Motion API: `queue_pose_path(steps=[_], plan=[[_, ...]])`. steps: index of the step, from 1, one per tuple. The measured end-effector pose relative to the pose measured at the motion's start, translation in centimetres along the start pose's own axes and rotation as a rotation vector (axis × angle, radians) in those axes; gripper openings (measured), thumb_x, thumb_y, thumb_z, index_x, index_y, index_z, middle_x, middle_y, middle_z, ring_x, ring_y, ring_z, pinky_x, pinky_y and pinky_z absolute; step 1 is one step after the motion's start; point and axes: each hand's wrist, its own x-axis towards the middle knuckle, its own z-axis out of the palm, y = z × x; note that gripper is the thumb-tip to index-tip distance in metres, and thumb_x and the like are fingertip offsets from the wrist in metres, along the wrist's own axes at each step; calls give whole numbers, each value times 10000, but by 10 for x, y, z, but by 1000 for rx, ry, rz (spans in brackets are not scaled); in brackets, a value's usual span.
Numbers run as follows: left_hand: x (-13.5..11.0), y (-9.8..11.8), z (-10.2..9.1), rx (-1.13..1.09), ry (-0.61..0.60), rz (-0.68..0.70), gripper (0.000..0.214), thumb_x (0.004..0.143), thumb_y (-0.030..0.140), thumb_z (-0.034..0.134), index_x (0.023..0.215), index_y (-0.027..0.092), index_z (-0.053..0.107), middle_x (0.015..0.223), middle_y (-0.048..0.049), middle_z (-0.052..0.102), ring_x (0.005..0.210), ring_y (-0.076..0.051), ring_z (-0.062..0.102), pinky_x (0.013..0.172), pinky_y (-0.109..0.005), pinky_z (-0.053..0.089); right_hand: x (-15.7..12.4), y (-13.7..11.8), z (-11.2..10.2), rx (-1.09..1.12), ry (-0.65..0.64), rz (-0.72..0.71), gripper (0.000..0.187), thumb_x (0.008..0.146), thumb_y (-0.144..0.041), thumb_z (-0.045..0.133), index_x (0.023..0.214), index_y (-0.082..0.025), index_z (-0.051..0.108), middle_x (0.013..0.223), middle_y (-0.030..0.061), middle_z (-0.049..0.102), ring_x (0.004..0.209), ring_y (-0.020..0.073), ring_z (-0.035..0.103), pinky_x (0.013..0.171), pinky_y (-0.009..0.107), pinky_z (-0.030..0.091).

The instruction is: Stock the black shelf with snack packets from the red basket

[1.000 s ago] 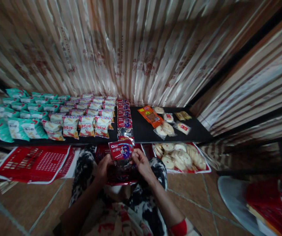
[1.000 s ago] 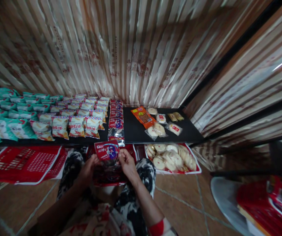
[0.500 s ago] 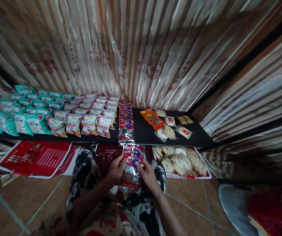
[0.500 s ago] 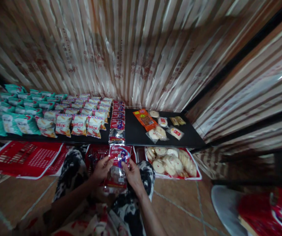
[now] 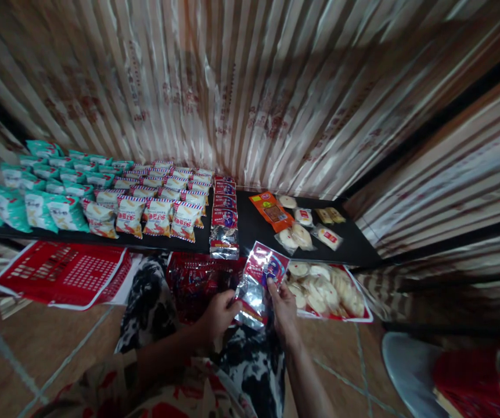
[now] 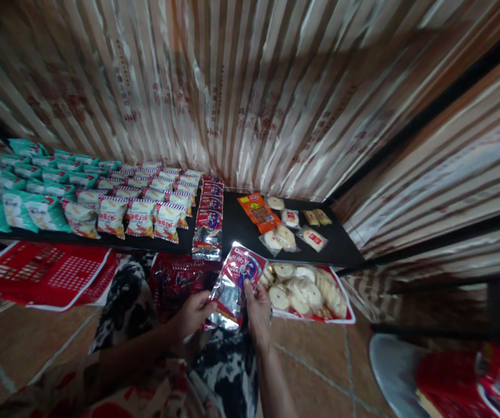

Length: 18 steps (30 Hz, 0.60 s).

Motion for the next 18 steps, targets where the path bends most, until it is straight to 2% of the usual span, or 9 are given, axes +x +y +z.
queue_pose_path(steps=[3,8,11,15,18], plan=[[8,5,-2,59,87,22,207,746,362,541,704,159,538,552,52,457,507,-81,405,485,-195,341,1,-2,5,69,-20,72,355,640,-468,726,859,-217,604,545,-61,582,400,86,451,381,205,354],[25,15,-9,123,157,97,186,761,332,513,752,160,582,608,22,535,568,-108,464,516,-204,361,5,-10,15,128,-80,101,337,636,-439,738,880,-251,601,719,-26,668,582,150,592,525,262,470],[39,23,-16,149,185,119,196,763,344,516,761,164,591,626,17,557,584,-116,486,531,-208,378,12,-15,22,166,-98,104,397,604,-412,770,926,-258,595,763,-15,679,657,170,624,587,284,498],[66,40,-22,124,217,152,236,759,384,532,780,159,599,661,7,588,596,-124,520,551,-223,413,38,-23,37,179,-139,63,464,602,-391,776,995,-258,568,771,-15,681,659,172,628,621,302,507],[95,57,-25,52,273,207,263,755,370,546,905,159,596,818,-35,648,704,-155,592,601,-241,459,75,-33,55,171,-140,42,501,582,-392,779,1013,-250,567,746,-26,676,628,162,618,605,298,503]])
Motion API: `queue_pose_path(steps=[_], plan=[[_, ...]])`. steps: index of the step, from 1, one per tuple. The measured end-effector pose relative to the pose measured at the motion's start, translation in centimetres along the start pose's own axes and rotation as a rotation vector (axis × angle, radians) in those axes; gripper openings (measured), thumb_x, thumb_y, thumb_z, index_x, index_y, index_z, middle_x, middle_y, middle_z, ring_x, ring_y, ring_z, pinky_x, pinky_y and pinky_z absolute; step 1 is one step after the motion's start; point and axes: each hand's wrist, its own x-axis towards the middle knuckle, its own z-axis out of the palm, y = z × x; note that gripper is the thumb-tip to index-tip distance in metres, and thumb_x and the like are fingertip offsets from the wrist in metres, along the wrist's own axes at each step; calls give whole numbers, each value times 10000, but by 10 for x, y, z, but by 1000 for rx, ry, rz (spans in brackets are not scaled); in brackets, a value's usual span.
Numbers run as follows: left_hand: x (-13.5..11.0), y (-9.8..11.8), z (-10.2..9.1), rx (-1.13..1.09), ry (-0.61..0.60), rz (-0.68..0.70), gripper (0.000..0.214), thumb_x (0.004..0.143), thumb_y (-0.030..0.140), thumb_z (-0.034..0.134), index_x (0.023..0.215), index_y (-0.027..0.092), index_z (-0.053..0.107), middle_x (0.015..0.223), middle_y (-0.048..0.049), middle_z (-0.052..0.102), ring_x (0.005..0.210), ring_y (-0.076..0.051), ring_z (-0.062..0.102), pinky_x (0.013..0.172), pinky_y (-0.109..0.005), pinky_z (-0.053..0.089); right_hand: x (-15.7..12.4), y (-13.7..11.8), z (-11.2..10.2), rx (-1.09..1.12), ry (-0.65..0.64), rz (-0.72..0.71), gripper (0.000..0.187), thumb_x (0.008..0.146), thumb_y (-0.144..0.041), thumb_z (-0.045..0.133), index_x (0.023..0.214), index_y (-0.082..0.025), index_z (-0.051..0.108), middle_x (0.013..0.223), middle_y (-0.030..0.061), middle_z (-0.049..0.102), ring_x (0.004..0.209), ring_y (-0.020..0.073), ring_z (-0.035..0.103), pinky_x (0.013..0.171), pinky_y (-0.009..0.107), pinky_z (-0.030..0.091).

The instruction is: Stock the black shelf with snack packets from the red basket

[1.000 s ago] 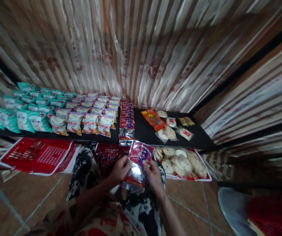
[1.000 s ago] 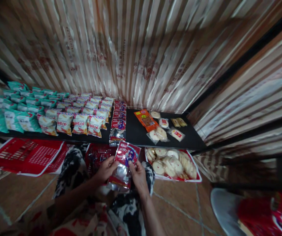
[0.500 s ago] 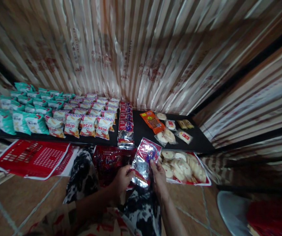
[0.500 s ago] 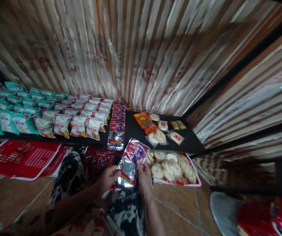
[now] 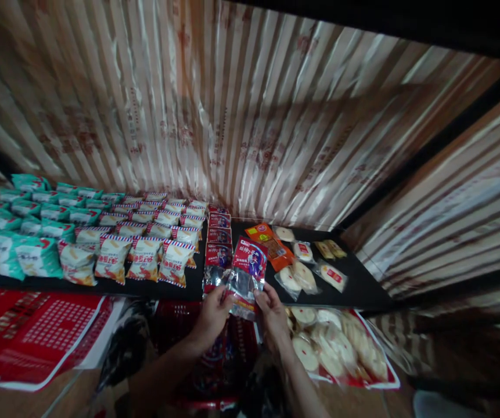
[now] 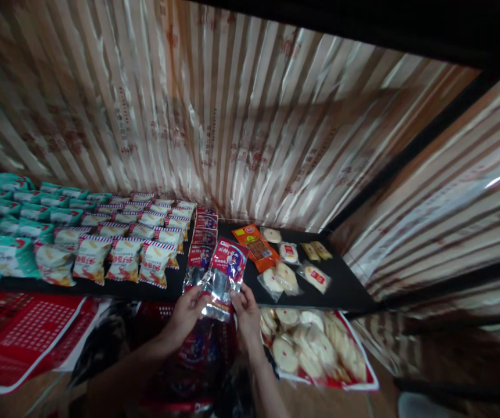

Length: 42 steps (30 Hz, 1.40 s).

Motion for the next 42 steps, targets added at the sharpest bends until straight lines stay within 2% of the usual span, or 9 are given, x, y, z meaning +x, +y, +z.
queue_pose_path(steps=[5,7,9,11,18,23,27,33,42], plan=[[57,19,9,66,159,36,477,783,252,508,1248,174,440,996,-77,646,754,-163,629,695,-294,503,82,-16,36,-39,15,-89,490,534,-369,776,961,-226,586,643,-57,638,562,123,580,556,248,474],[79,25,12,157,286,112,520,763,182,512,1276,169,430,1096,-101,611,926,-188,612,821,-313,485,114,-19,51,-58,-3,-95,466,523,-358,759,934,-213,596,633,-49,639,560,131,582,552,254,477],[101,29,13,237,402,182,489,730,115,509,1217,148,502,1174,-126,563,1090,-214,543,936,-328,433,142,-19,65,-93,-3,-84,464,507,-338,745,929,-203,607,612,-44,632,536,135,575,524,254,471],[121,32,13,289,459,194,415,714,72,484,1113,137,583,1170,-135,555,1133,-228,511,990,-346,394,166,-17,76,-134,8,-85,459,502,-324,731,928,-197,618,599,-42,624,514,133,566,498,248,466],[167,36,6,296,503,178,306,706,47,458,891,154,677,1112,-107,580,1093,-223,535,991,-338,394,221,-1,95,-386,8,-148,426,617,-396,621,983,-178,619,610,-21,631,496,142,565,450,250,457],[181,29,2,351,539,164,307,692,41,466,888,142,680,1190,-116,546,1148,-229,501,1049,-350,334,245,6,101,-573,-13,-178,367,679,-344,570,991,-164,636,674,0,662,584,149,602,532,244,470],[187,24,-1,384,528,172,301,690,57,476,885,165,677,1157,-101,560,1148,-231,499,1039,-361,347,254,4,104,-741,2,-220,357,719,-289,562,1054,-184,630,776,21,686,703,163,628,653,261,469],[190,24,0,390,526,142,332,699,64,464,954,150,657,1220,-108,523,1204,-231,459,1069,-347,307,248,-8,113,-1135,22,-330,380,799,-307,535,1164,-210,578,994,67,688,883,202,636,762,290,458],[197,26,3,419,510,186,343,683,44,440,949,102,649,1187,-158,542,1188,-254,474,1044,-358,342,242,-4,125,-1348,41,-479,297,847,-279,461,1060,-204,653,1027,90,677,990,204,606,857,281,409]])
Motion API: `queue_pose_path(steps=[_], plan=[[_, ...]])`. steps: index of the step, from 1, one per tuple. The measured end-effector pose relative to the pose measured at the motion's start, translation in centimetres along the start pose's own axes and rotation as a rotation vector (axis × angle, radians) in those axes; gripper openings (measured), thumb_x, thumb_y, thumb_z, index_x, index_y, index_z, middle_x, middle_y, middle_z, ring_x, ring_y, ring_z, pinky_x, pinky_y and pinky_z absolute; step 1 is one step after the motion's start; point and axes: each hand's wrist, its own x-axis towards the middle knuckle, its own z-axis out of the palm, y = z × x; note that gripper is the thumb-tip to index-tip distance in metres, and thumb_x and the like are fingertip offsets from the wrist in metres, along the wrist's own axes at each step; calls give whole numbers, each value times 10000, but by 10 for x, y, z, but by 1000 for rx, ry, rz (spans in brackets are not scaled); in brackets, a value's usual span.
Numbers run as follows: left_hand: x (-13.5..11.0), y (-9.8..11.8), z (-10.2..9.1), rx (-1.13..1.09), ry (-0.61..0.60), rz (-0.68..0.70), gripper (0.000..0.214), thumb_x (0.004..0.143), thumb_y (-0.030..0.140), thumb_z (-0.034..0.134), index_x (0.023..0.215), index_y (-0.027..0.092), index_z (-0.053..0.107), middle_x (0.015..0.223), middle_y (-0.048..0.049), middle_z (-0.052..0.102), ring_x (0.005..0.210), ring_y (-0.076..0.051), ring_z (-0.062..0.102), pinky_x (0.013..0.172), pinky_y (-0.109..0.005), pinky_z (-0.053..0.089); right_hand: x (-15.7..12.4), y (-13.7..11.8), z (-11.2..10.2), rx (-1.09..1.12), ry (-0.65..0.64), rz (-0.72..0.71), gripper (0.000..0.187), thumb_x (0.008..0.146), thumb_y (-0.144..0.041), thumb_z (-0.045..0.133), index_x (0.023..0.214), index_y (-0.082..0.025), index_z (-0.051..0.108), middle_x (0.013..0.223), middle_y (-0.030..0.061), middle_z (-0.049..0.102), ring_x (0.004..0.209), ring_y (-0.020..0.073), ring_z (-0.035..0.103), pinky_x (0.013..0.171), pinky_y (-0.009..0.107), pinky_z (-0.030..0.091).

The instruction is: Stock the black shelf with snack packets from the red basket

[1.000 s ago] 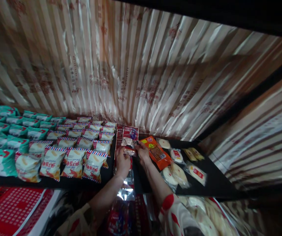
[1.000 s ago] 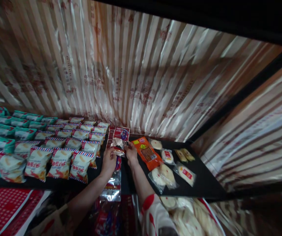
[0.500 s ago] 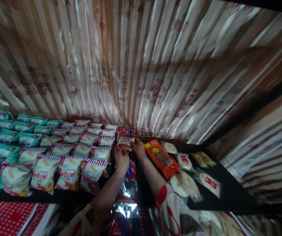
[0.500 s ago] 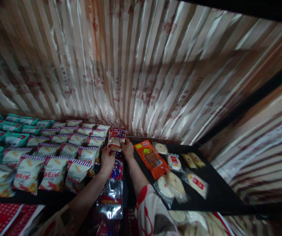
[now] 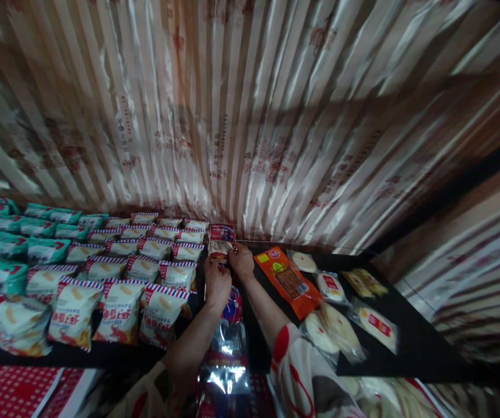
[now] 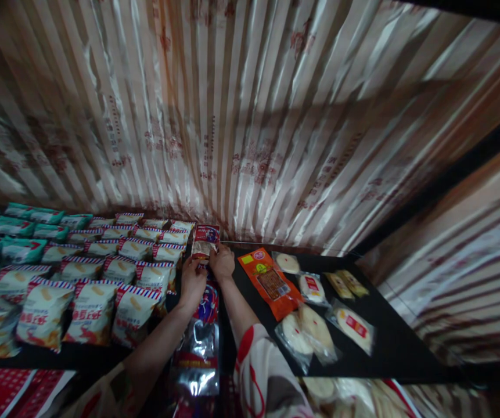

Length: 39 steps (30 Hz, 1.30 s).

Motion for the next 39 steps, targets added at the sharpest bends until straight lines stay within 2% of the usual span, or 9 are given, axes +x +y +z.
queue_pose_path(steps=[7,20,24,27,33,39], plan=[[8,-4,3,-5,-13,3,375,661,47,438,964,105,651,1202,-164,551,1151,-262,495,1032,-398,351,3,2,8,-22,39,-35,305,843,-252,475,1075,-164,651,1117,124,641,1108,228,532,951,320,336],[8,-1,3,188,-65,19,404,690,54,470,1065,99,612,1224,-144,556,1176,-221,491,1044,-321,325,-3,6,12,37,54,-28,328,835,-244,479,1102,-127,630,1140,138,625,1104,227,528,951,325,330],[9,-1,-1,221,-107,31,391,700,80,479,1060,112,628,1217,-143,566,1165,-235,499,1043,-357,326,-4,6,15,60,99,-31,327,827,-230,476,1097,-130,631,1149,139,615,1131,225,506,968,332,320],[7,-1,-3,208,-95,48,372,697,78,475,1022,114,653,1208,-142,569,1143,-245,513,1023,-367,353,-6,8,16,106,147,-43,337,819,-227,474,1101,-125,629,1167,138,600,1148,224,485,977,335,321],[-14,6,-4,132,-56,132,312,685,36,454,883,132,676,1087,-114,622,1083,-222,543,1002,-360,383,-24,13,10,219,201,-41,315,783,-216,481,1037,-143,652,1148,129,599,1122,240,490,975,375,344],[-55,21,-20,51,-144,213,341,709,16,412,938,146,629,975,-83,656,942,-189,589,885,-334,455,-62,15,-21,376,277,-48,336,808,-262,431,1034,-133,643,1196,142,562,1155,241,472,998,412,351]])
